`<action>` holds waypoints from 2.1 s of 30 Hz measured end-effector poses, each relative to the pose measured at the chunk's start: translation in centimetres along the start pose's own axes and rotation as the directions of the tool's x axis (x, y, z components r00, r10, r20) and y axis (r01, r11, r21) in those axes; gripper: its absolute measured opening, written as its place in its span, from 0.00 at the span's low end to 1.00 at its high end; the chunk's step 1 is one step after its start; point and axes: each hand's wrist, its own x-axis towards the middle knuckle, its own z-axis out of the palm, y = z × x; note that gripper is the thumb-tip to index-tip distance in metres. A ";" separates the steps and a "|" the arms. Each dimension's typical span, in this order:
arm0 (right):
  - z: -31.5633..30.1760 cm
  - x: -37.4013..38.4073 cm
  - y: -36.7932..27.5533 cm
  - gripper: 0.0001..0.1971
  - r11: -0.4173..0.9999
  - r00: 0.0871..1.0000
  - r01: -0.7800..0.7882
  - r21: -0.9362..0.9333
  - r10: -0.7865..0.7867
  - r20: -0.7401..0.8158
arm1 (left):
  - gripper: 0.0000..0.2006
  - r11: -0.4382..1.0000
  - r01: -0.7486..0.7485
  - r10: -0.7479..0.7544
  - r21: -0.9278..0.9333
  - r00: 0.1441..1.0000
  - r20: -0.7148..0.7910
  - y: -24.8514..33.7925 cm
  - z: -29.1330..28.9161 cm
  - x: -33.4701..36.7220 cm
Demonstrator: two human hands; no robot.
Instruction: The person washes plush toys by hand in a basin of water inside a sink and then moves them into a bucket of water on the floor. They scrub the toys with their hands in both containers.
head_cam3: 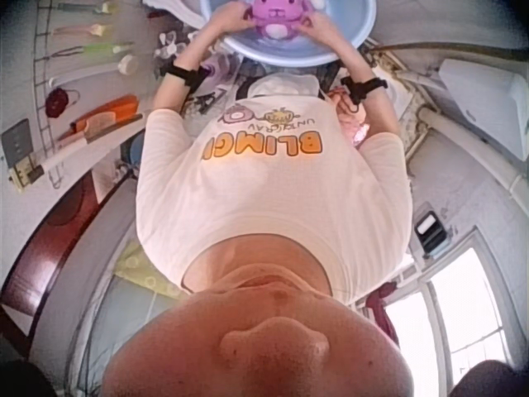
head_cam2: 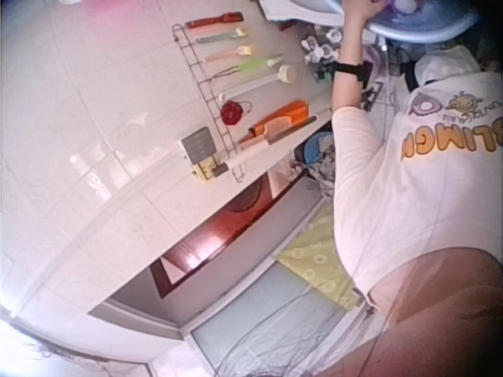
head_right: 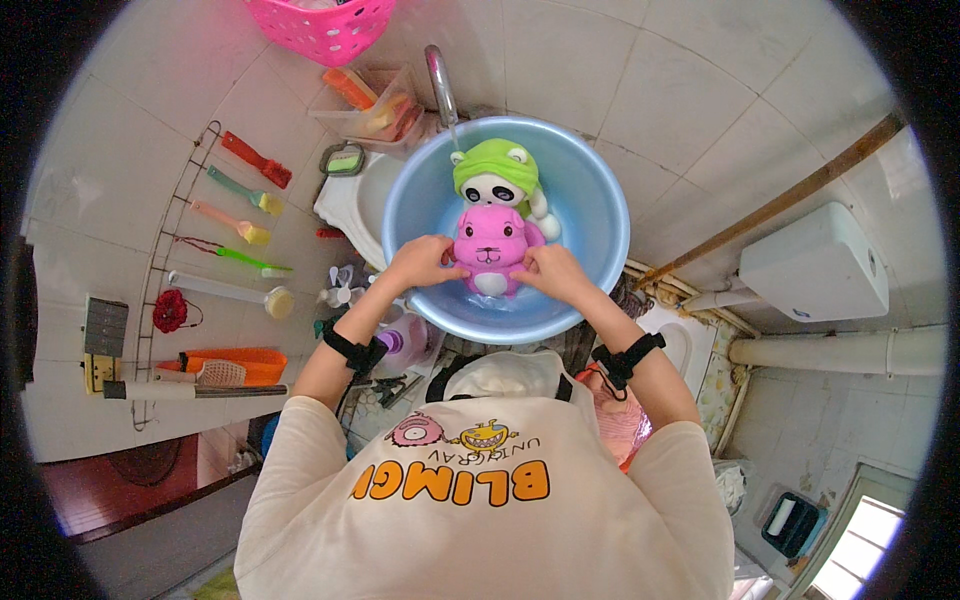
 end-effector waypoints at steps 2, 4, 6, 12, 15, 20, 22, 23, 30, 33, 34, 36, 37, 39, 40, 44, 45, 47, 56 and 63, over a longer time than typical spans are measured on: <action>0.1 0.0 0.0 0.14 1.000 1.000 0.002 -0.002 -0.002 0.002 | 0.18 1.000 -0.002 0.002 0.009 1.000 0.003 0.0 -0.1 0.0; 0.3 0.1 0.4 0.13 1.000 0.999 0.022 -0.011 -0.022 -0.023 | 0.18 1.000 -0.020 0.020 0.011 1.000 0.005 -0.2 -0.1 0.1; 0.4 0.0 0.7 0.13 0.999 0.998 0.041 -0.020 -0.042 -0.042 | 0.18 0.999 -0.040 0.040 -0.003 0.999 -0.007 -0.4 0.1 0.1; -0.2 -0.4 -0.3 0.14 0.998 0.997 0.063 -0.028 -0.064 -0.038 | 0.19 0.999 -0.047 0.047 0.009 0.999 -0.012 -0.6 0.4 0.0; -0.2 -0.4 -0.3 0.15 0.998 0.998 0.055 -0.020 -0.055 -0.019 | 0.22 0.999 -0.034 0.034 0.021 0.999 0.004 -0.2 0.2 -0.2; 0.0 -0.2 -0.3 0.16 0.999 0.998 0.053 0.005 -0.053 0.014 | 0.25 0.998 -0.032 0.031 0.052 0.999 0.013 -0.3 0.1 -0.2; -0.2 -0.2 -0.3 0.16 1.000 1.000 0.018 -0.024 -0.018 0.017 | 0.24 0.998 -0.034 0.035 0.053 0.999 -0.003 -0.1 -0.1 -0.2; 0.1 -0.1 0.0 0.16 1.000 1.000 0.019 -0.025 -0.019 0.015 | 0.24 0.998 -0.036 0.036 0.054 0.999 -0.004 0.0 -0.3 -0.2; -0.7 0.4 0.0 0.14 0.997 0.995 0.050 -0.055 -0.045 0.086 | 0.15 0.997 0.073 -0.072 -0.005 0.992 0.108 -0.1 -0.6 0.0; -1.9 -0.3 -0.2 0.14 0.999 0.998 0.046 0.005 -0.046 0.042 | 0.13 0.990 0.024 -0.006 -0.141 0.991 0.130 -0.4 -0.9 0.1; -2.4 -0.5 -0.2 0.14 0.994 0.999 0.037 0.106 -0.038 0.004 | 0.13 0.965 -0.037 0.058 -0.261 0.996 0.073 -0.5 -1.2 0.1; -3.8 -0.8 -0.9 0.14 0.986 1.000 0.014 0.167 -0.011 -0.018 | 0.11 0.897 -0.108 0.118 -0.428 0.993 -0.004 0.1 -2.4 0.2; -4.7 -1.1 -1.5 0.15 0.970 0.999 -0.020 0.241 0.026 -0.022 | 0.11 0.898 -0.123 0.132 -0.423 0.991 -0.009 0.6 -3.3 0.3; -6.5 -1.6 -2.9 0.15 0.956 0.993 0.046 0.290 -0.014 -0.113 | 0.07 0.758 -0.135 0.139 -0.638 0.989 -0.045 1.7 -5.3 0.2; -7.5 -1.7 -3.7 0.15 0.933 0.980 0.119 0.339 -0.056 -0.189 | 0.05 0.786 -0.126 0.128 -0.605 0.991 -0.039 2.7 -7.0 0.1; -12.3 -2.5 -8.9 0.14 0.921 0.945 0.235 0.310 -0.142 -0.296 | 0.04 0.627 -0.365 0.246 -0.688 0.931 -0.270 4.7 -11.4 -0.6; -13.7 -2.6 -10.0 0.14 0.891 0.930 0.278 0.359 -0.156 -0.333 | 0.04 0.623 -0.372 0.253 -0.688 0.928 -0.273 6.2 -13.3 -0.9; -14.6 -2.8 -10.1 0.13 0.858 0.917 0.312 0.408 -0.159 -0.367 | 0.08 0.544 -0.290 0.062 -0.787 0.950 -0.307 8.6 -16.3 -1.9; -3.8 0.2 0.0 0.18 0.711 0.958 -0.160 0.684 0.278 -0.064 | 0.06 0.618 -0.215 0.104 -0.756 0.976 -0.193 4.0 -3.0 2.6; -6.8 -0.8 -2.9 0.18 0.814 0.958 0.055 0.578 0.121 -0.261 | 0.06 0.601 -0.302 0.078 -0.740 0.944 -0.322 6.1 -6.7 1.1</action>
